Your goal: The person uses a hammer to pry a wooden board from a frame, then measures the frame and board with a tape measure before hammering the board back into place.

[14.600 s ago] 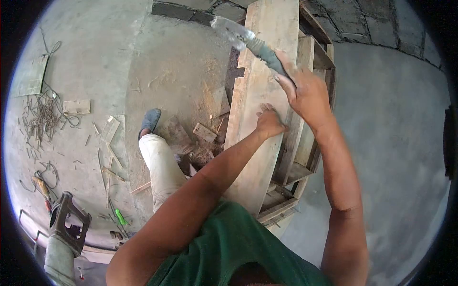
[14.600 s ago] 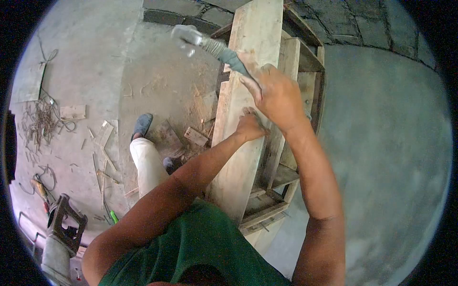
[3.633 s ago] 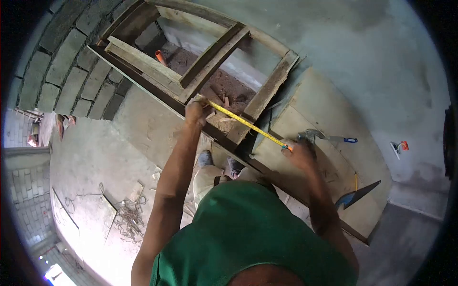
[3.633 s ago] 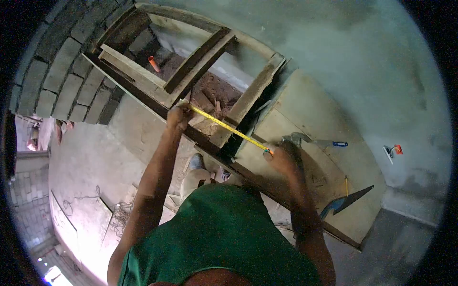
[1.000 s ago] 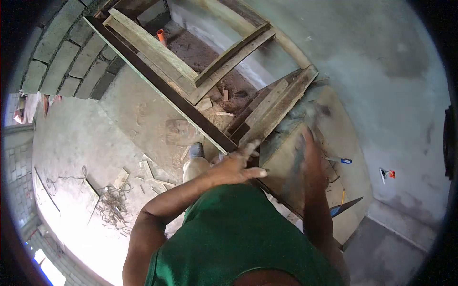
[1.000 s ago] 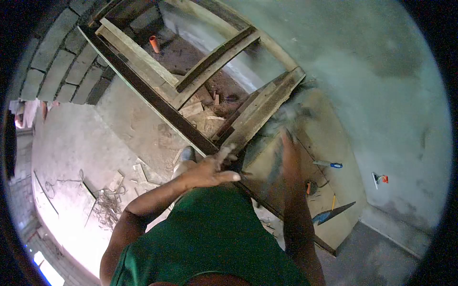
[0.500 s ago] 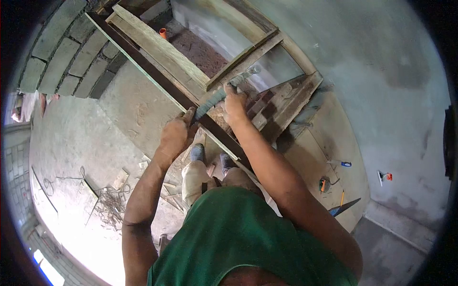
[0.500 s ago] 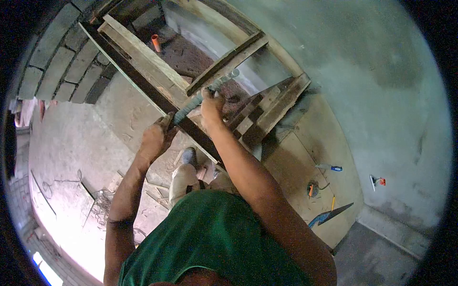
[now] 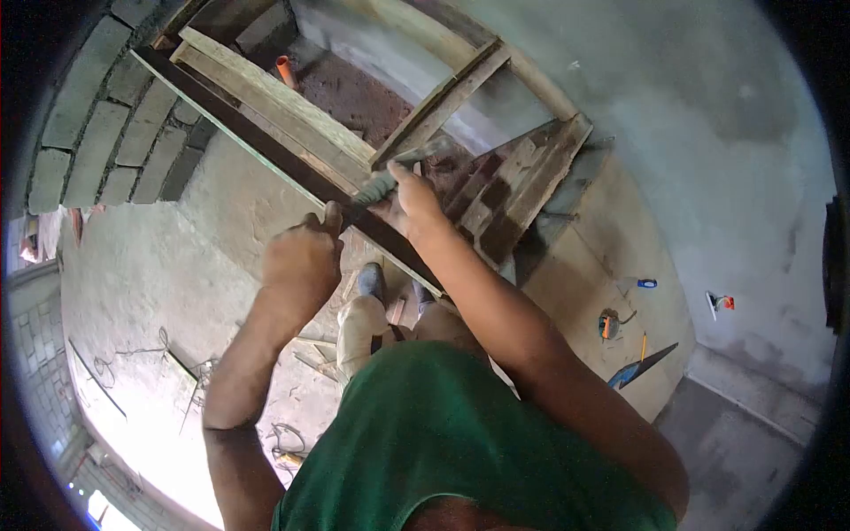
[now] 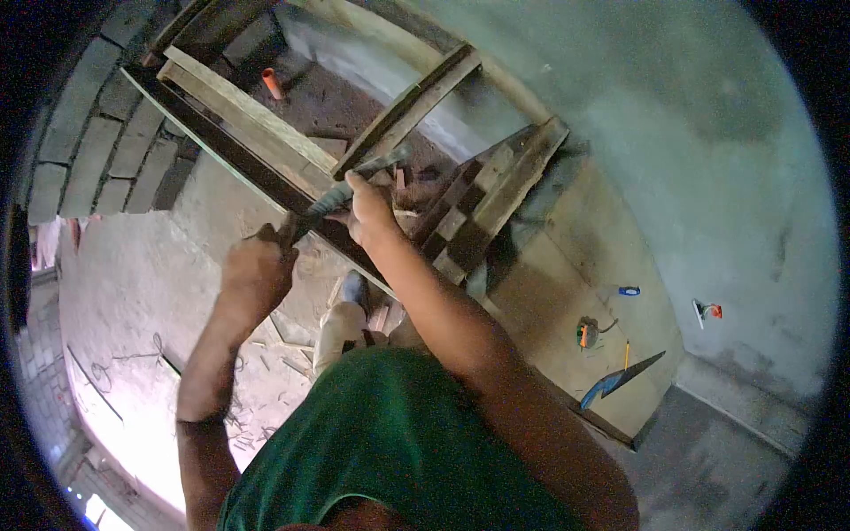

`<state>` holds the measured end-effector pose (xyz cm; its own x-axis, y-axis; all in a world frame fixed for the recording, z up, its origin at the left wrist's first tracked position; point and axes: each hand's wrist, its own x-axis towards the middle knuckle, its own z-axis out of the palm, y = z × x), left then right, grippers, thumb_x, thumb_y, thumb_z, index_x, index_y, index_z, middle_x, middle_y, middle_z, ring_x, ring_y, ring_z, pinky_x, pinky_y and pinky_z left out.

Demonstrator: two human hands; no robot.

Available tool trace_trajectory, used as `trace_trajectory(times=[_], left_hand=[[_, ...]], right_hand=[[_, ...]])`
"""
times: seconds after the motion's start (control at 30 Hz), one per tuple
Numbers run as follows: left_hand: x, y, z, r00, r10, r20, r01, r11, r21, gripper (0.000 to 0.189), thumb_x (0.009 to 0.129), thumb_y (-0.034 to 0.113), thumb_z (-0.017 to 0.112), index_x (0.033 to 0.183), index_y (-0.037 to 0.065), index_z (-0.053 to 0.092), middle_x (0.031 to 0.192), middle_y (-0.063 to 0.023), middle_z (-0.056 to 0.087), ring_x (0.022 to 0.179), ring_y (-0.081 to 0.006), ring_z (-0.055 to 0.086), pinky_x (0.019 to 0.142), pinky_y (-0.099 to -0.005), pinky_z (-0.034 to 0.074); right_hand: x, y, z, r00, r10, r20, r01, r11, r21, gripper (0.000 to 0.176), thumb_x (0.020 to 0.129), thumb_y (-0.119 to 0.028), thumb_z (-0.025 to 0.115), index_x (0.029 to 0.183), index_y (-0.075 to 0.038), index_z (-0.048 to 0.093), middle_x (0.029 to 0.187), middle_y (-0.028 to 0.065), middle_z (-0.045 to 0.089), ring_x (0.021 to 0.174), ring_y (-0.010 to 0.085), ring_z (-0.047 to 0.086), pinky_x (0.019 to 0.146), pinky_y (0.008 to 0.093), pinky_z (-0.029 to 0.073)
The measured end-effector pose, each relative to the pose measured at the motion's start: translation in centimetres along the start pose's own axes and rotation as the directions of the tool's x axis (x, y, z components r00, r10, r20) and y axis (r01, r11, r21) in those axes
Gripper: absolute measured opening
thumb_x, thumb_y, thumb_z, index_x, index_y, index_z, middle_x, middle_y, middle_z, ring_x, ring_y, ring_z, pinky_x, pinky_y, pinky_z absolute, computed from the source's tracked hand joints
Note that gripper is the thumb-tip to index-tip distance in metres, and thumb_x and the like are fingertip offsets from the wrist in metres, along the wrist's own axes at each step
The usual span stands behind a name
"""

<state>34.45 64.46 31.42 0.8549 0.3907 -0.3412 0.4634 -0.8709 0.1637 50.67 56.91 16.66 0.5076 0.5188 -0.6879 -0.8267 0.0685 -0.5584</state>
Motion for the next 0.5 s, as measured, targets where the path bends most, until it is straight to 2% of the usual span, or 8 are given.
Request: trace_trajectory(times=[0.03, 0.1, 0.17, 0.27, 0.3, 0.37, 0.4, 0.5], left_hand=[[-0.5, 0.3, -1.2, 1.0, -0.004, 0.018, 0.004, 1.0, -0.004, 0.046, 0.089, 0.016, 0.058, 0.132, 0.004, 0.05, 0.093, -0.0181, 0.065, 0.08, -0.0346, 0.067, 0.068, -0.0439, 0.054], [-0.8, 0.2, -3.2, 0.995, 0.075, 0.061, -0.08, 0.993, 0.081, 0.044, 0.091, 0.017, 0.055, 0.132, 0.004, 0.05, 0.093, -0.0172, 0.065, 0.077, -0.0322, 0.067, 0.065, -0.0428, 0.054], [-0.8, -0.9, -1.1, 0.996, 0.07, 0.048, -0.072, 0.996, 0.055, 0.045, 0.093, 0.024, 0.054, 0.133, 0.006, 0.05, 0.096, -0.0172, 0.065, 0.078, -0.0342, 0.067, 0.066, -0.0441, 0.054], [0.8, -3.1, 5.1, 0.979, -0.01, -0.203, -0.018, 0.991, -0.136, 0.047, 0.091, 0.035, 0.06, 0.128, 0.007, 0.055, 0.1, -0.0179, 0.066, 0.081, -0.0383, 0.066, 0.068, -0.0456, 0.053], [1.5, -4.0, 6.7, 0.978, -0.004, -0.207, -0.025, 0.99, -0.14, 0.047, 0.091, 0.035, 0.06, 0.128, 0.007, 0.055, 0.1, -0.0179, 0.066, 0.081, -0.0383, 0.066, 0.068, -0.0456, 0.053], [3.0, -5.1, 8.8, 0.959, -0.046, -0.281, -0.059, 0.933, -0.355, 0.046, 0.091, 0.037, 0.06, 0.124, 0.006, 0.059, 0.096, -0.0197, 0.066, 0.08, -0.0388, 0.065, 0.068, -0.0459, 0.052], [3.3, -5.6, 9.6, 0.937, -0.035, -0.347, -0.092, 0.935, -0.343, 0.045, 0.091, 0.038, 0.059, 0.122, 0.005, 0.06, 0.093, -0.0203, 0.066, 0.079, -0.0392, 0.065, 0.068, -0.0467, 0.052], [2.5, -7.2, 9.3, 0.958, -0.007, -0.288, -0.09, 0.943, -0.319, 0.045, 0.091, 0.037, 0.06, 0.123, 0.006, 0.059, 0.094, -0.0198, 0.066, 0.08, -0.0391, 0.065, 0.068, -0.0466, 0.052]], right_hand=[[-0.9, 0.5, -0.6, 0.984, 0.069, 0.162, -0.086, 0.991, 0.103, 0.024, 0.093, -0.027, 0.06, 0.106, -0.008, 0.057, 0.095, 0.0078, 0.064, 0.081, 0.0245, 0.065, 0.068, 0.0474, 0.056], [-1.8, 0.7, -0.5, 0.982, 0.059, 0.178, -0.08, 0.991, 0.11, 0.022, 0.093, -0.027, 0.06, 0.105, -0.008, 0.058, 0.092, 0.0066, 0.065, 0.08, 0.0234, 0.066, 0.066, 0.0457, 0.057], [-2.0, 0.5, -1.3, 0.977, -0.026, 0.21, 0.011, 0.997, 0.072, 0.024, 0.093, -0.029, 0.061, 0.104, -0.008, 0.058, 0.09, 0.0064, 0.066, 0.08, 0.0223, 0.066, 0.065, 0.0429, 0.057], [-0.9, -1.0, -0.8, 0.995, -0.09, 0.033, 0.094, 0.98, -0.173, 0.033, 0.095, -0.034, 0.058, 0.106, -0.003, 0.059, 0.092, 0.0126, 0.067, 0.075, 0.0229, 0.066, 0.06, 0.0372, 0.056], [-0.6, -1.6, -0.3, 0.991, -0.119, -0.064, 0.1, 0.966, -0.239, 0.034, 0.096, -0.034, 0.057, 0.107, -0.002, 0.058, 0.091, 0.0143, 0.067, 0.07, 0.0231, 0.066, 0.057, 0.0372, 0.056], [0.5, -2.5, 0.1, 0.996, -0.083, -0.046, 0.06, 0.927, -0.37, 0.036, 0.096, -0.034, 0.056, 0.108, 0.0, 0.056, 0.088, 0.016, 0.067, 0.064, 0.0235, 0.065, 0.055, 0.0374, 0.056], [0.9, -2.6, 0.2, 0.999, -0.028, -0.034, 0.007, 0.872, -0.49, 0.038, 0.097, -0.035, 0.055, 0.109, 0.001, 0.055, 0.085, 0.0176, 0.067, 0.058, 0.024, 0.064, 0.053, 0.0377, 0.057], [1.1, -1.9, 0.1, 0.998, 0.063, -0.007, -0.056, 0.837, -0.544, 0.041, 0.098, -0.036, 0.052, 0.109, 0.002, 0.054, 0.082, 0.0192, 0.067, 0.052, 0.0251, 0.063, 0.05, 0.0374, 0.057]])
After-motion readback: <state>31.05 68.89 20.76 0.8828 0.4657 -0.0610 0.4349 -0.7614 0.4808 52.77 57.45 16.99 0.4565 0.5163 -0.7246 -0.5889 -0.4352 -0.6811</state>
